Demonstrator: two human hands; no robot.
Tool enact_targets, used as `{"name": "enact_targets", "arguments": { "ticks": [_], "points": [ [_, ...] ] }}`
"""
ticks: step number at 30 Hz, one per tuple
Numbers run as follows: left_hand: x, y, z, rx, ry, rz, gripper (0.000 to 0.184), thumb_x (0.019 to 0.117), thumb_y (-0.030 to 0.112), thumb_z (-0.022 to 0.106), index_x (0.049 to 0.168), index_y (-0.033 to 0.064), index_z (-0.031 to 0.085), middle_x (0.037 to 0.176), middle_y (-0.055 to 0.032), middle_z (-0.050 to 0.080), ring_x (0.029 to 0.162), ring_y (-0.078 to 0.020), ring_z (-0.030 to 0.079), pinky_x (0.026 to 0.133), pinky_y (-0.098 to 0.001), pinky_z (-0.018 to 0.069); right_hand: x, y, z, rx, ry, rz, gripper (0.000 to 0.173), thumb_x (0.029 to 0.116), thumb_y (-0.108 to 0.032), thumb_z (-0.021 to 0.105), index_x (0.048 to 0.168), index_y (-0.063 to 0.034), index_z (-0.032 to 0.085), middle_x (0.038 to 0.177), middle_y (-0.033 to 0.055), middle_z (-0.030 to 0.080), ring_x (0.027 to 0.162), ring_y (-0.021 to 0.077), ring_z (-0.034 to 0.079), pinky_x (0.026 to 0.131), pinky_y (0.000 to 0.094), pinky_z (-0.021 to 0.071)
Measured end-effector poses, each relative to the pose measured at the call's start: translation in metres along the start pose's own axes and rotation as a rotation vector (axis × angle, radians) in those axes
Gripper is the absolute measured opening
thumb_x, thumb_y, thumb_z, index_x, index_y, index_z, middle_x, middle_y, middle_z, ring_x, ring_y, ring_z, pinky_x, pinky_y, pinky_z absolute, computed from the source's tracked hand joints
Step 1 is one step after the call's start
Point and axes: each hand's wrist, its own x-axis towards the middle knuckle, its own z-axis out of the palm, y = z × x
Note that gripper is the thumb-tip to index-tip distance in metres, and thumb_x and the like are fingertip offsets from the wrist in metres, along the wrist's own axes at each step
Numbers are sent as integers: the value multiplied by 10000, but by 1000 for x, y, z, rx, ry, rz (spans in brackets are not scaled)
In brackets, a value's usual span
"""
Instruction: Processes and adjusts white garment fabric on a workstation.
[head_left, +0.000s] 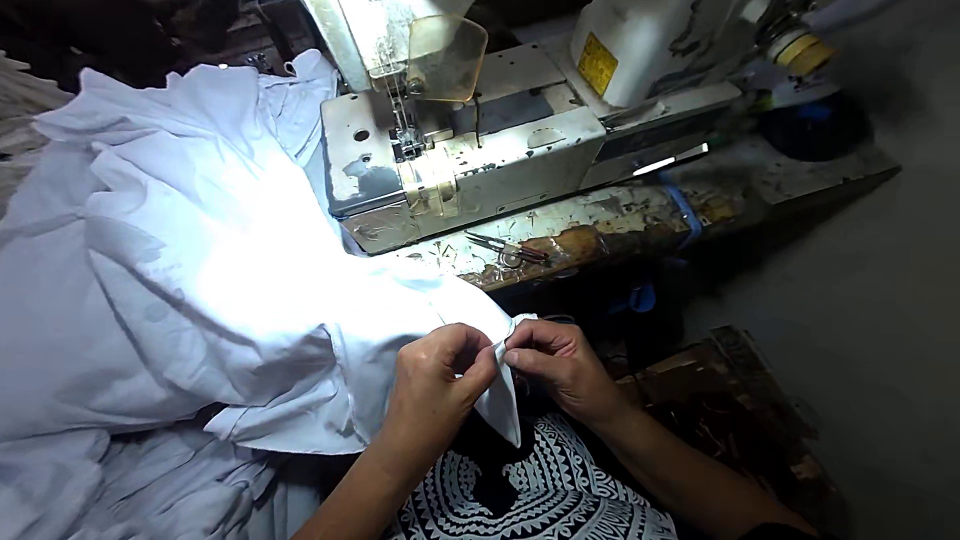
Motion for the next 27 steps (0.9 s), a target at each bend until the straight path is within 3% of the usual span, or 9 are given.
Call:
{"name": "enact_targets", "arguments": {
  "ticks": [4,6,8,10,13,15,18,22,27],
  "points": [
    [-5,-2,1,-62,-50,-64,98,928,107,601,896,49,674,733,49,653,641,30,623,609,-136,536,1,3,-5,56,53,51,68,962,-70,590,1007,-120,591,909,-68,669,797,9,649,730,196,560],
    [-3,-4,-1,-147,-83,-112,111,954,98,565,914,56,659,755,56,646,674,21,628,643,-154,542,2,-4,3,-43,47,22,340,909,-30,698,1156,-80,469,904,-52,680,780,13,677,731,199,585],
    [7,1,-15,-459,-45,-193,144,993,89,537,930,104,665,809,72,681,763,-1,668,760,-206,574,4,2,3,-344,122,-72,487,845,-9,709,1262,16,459,858,-25,661,705,-17,636,665,156,556],
    [19,11,-45,-871,44,-243,177,990,207,592,898,188,743,770,71,707,748,-19,684,798,-225,584,12,15,-6,-604,186,-82,473,821,-29,683,1263,61,540,825,13,659,643,-4,597,605,173,529],
    [4,0,-80,-1031,104,-199,149,950,323,670,892,206,742,772,60,690,739,-20,676,741,-212,583,23,7,-14,-211,91,172,168,938,32,586,1052,-12,701,851,6,716,651,53,675,611,229,607],
    [-19,-16,-91,-931,179,-267,125,920,292,715,882,177,743,764,41,691,704,-19,672,667,-192,574,28,-4,-12,271,-70,370,243,1039,-101,506,954,-103,733,818,-13,732,640,43,678,572,203,584],
    [-42,-25,-102,-659,271,-273,119,918,232,733,1015,171,766,842,59,724,719,12,664,655,-144,556,37,-10,-3,682,-289,491,224,1043,-315,581,998,-156,732,894,35,742,661,43,688,504,155,528],
    [-53,-25,-113,-417,342,-37,125,943,231,717,1046,223,788,951,113,739,857,33,668,772,-131,550,53,-16,7,520,-353,352,30,963,-200,683,949,-212,659,799,-56,674,551,-51,550,458,92,423],
    [-59,-12,-113,-16,395,73,156,901,254,762,1053,263,798,888,139,594,837,69,534,742,-79,437,38,-31,19,-11,-323,-90,258,895,-82,753,1120,-207,772,1055,-96,745,785,-51,660,676,114,556]
  ]
}}
